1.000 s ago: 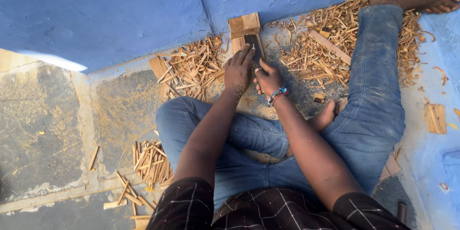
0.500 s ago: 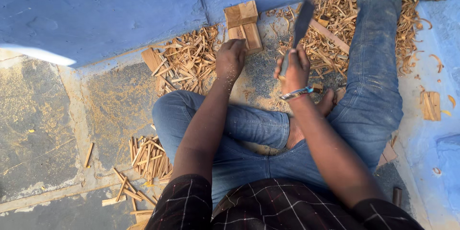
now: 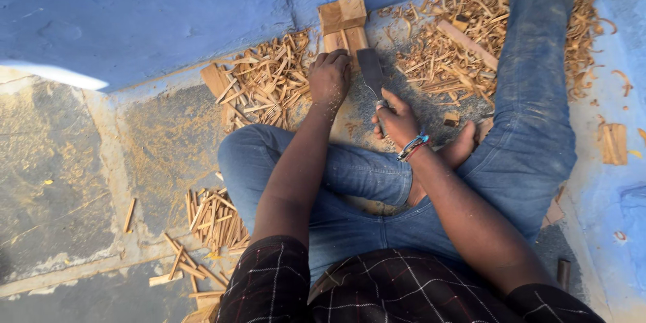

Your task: The person scrapes a wooden block with a hand tool while sitting on a floor covered in wood shavings.

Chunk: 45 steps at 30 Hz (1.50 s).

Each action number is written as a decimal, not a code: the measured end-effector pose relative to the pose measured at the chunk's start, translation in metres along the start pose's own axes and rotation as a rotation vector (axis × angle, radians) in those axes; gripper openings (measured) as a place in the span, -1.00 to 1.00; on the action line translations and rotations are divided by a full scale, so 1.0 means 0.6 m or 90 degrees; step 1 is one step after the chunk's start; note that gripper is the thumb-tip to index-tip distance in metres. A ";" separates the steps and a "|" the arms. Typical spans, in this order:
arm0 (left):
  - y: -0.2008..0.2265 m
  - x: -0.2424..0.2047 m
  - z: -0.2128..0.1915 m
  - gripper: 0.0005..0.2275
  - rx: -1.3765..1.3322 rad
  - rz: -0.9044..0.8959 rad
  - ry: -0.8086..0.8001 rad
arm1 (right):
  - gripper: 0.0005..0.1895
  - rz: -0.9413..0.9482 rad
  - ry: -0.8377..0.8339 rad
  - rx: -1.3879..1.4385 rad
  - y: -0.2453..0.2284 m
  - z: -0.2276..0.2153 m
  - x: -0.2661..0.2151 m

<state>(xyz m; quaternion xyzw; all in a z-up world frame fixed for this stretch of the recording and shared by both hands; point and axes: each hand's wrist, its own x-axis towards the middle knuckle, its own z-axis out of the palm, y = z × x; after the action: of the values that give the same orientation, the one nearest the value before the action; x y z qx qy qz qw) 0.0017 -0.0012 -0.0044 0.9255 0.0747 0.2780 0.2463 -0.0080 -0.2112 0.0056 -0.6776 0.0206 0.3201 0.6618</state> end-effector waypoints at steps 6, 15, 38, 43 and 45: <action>-0.018 -0.014 0.029 -0.87 -0.011 -0.021 0.015 | -0.37 0.062 -0.031 0.165 0.005 -0.006 0.002; -0.004 -0.004 0.030 -0.80 0.018 -0.014 0.017 | -0.36 0.018 -0.032 0.095 0.036 -0.015 0.011; 0.001 -0.015 0.008 -0.61 0.063 -0.010 -0.058 | -0.37 0.056 -0.003 0.034 -0.031 -0.003 -0.067; 0.007 -0.016 0.006 -0.56 0.062 -0.039 -0.097 | -0.40 0.065 -0.016 -0.010 -0.039 0.002 -0.070; 0.009 -0.012 0.009 -0.60 0.072 -0.044 -0.095 | -0.41 0.077 -0.016 -0.018 -0.042 0.002 -0.063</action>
<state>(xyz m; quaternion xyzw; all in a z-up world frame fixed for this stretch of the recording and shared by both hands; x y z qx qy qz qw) -0.0017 -0.0101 -0.0090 0.9528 0.1034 0.1954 0.2082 -0.0269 -0.2220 0.0454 -0.6802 0.0489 0.3684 0.6318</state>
